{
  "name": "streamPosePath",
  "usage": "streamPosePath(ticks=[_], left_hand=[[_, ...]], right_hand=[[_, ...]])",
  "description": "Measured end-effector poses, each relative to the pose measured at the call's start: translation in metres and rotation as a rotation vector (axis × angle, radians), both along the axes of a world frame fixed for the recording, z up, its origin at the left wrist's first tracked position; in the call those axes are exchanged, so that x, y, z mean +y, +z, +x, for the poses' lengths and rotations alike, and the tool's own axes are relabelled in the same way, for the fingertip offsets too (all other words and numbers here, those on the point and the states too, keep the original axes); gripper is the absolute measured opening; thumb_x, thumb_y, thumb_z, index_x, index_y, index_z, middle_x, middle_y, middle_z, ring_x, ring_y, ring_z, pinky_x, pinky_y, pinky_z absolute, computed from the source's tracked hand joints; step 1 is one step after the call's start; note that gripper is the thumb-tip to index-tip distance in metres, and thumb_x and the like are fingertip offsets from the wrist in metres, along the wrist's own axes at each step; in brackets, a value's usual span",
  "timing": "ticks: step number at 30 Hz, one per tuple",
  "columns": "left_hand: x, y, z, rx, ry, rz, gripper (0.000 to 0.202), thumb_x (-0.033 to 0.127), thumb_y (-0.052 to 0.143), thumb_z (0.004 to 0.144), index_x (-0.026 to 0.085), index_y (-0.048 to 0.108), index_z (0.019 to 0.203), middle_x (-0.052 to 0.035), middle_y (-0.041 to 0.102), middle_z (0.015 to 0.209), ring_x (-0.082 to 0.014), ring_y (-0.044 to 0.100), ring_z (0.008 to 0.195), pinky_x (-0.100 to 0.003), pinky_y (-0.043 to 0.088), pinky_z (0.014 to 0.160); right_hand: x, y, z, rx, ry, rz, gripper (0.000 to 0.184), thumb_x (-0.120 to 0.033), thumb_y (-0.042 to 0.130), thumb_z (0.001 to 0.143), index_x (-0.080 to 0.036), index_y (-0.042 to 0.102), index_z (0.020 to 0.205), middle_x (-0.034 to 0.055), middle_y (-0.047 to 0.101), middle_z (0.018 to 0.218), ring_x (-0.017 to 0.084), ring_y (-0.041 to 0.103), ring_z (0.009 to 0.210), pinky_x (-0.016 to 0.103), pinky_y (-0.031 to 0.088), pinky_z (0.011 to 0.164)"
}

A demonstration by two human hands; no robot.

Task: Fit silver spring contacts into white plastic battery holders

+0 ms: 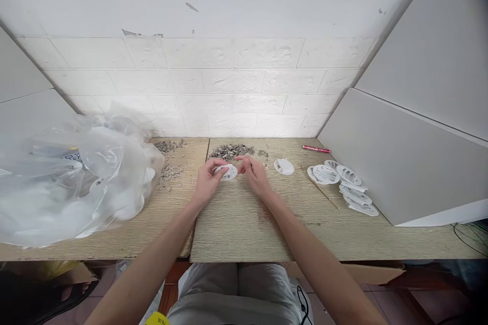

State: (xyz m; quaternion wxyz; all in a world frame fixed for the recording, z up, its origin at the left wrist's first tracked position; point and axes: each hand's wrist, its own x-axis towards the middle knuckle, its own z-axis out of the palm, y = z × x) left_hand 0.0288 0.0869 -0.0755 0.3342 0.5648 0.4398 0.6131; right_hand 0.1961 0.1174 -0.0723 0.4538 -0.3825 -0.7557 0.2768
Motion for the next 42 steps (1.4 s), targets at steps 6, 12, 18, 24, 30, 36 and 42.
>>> streamPosePath(ticks=[6,12,18,24,30,36,42], left_hand=[[-0.004,-0.001,0.003,0.162,0.073,0.144,0.016,0.033,0.065,0.082,0.019,0.066,0.087,-0.0048,0.067,0.089,-0.0175,0.063,0.087,-0.033,0.051,0.081],[-0.002,-0.005,-0.001,0.214,0.135,0.195,0.014,0.033,0.065,0.083,0.019,0.064,0.085,-0.004,0.066,0.085,-0.0163,0.064,0.081,-0.031,0.054,0.074],[0.0,-0.005,0.001,0.348,0.085,0.332,0.012,0.03,0.061,0.087,0.019,0.062,0.082,-0.0042,0.065,0.087,-0.0153,0.063,0.083,-0.03,0.055,0.074],[-0.004,-0.002,0.001,0.459,0.139,0.377,0.01,0.024,0.057,0.088,0.02,0.057,0.079,-0.0038,0.064,0.086,-0.0156,0.062,0.082,-0.029,0.052,0.072],[-0.003,-0.006,0.001,0.451,0.148,0.209,0.01,0.031,0.058,0.086,0.02,0.059,0.086,-0.0035,0.063,0.086,-0.0165,0.06,0.08,-0.029,0.051,0.07],[-0.001,-0.003,0.002,0.381,0.124,0.073,0.014,0.031,0.058,0.084,0.019,0.062,0.09,-0.0054,0.066,0.089,-0.0177,0.061,0.082,-0.029,0.051,0.068],[-0.005,0.0,0.003,0.368,0.099,0.083,0.015,0.032,0.058,0.085,0.02,0.066,0.084,-0.0046,0.062,0.086,-0.0164,0.058,0.079,-0.025,0.049,0.061]], right_hand=[[-0.008,0.004,-0.003,0.006,0.064,0.059,0.037,-0.048,0.043,0.096,-0.019,0.064,0.104,-0.002,0.052,0.064,0.013,0.048,0.058,0.025,0.038,0.059],[-0.007,-0.002,-0.005,-0.055,0.024,0.258,0.016,-0.033,0.054,0.093,-0.02,0.062,0.097,0.0026,0.057,0.08,0.015,0.053,0.071,0.027,0.043,0.064],[-0.004,-0.005,-0.005,-0.083,-0.051,0.399,0.01,-0.024,0.051,0.093,-0.02,0.059,0.091,0.0064,0.06,0.09,0.018,0.056,0.082,0.029,0.046,0.069],[-0.009,-0.002,-0.011,-0.281,-0.138,0.489,0.013,-0.02,0.048,0.092,-0.02,0.061,0.088,0.0068,0.062,0.085,0.019,0.055,0.08,0.03,0.044,0.069],[-0.01,-0.005,-0.013,-0.268,-0.15,0.417,0.013,-0.022,0.05,0.091,-0.02,0.063,0.09,0.0065,0.063,0.085,0.019,0.057,0.08,0.03,0.044,0.07],[-0.008,-0.005,-0.01,-0.142,-0.115,0.381,0.019,-0.028,0.049,0.095,-0.019,0.066,0.097,0.0072,0.064,0.088,0.018,0.059,0.083,0.03,0.047,0.072],[-0.009,-0.003,-0.008,-0.103,-0.076,0.354,0.022,-0.031,0.048,0.095,-0.019,0.066,0.095,0.0072,0.063,0.085,0.018,0.059,0.079,0.029,0.047,0.069]])
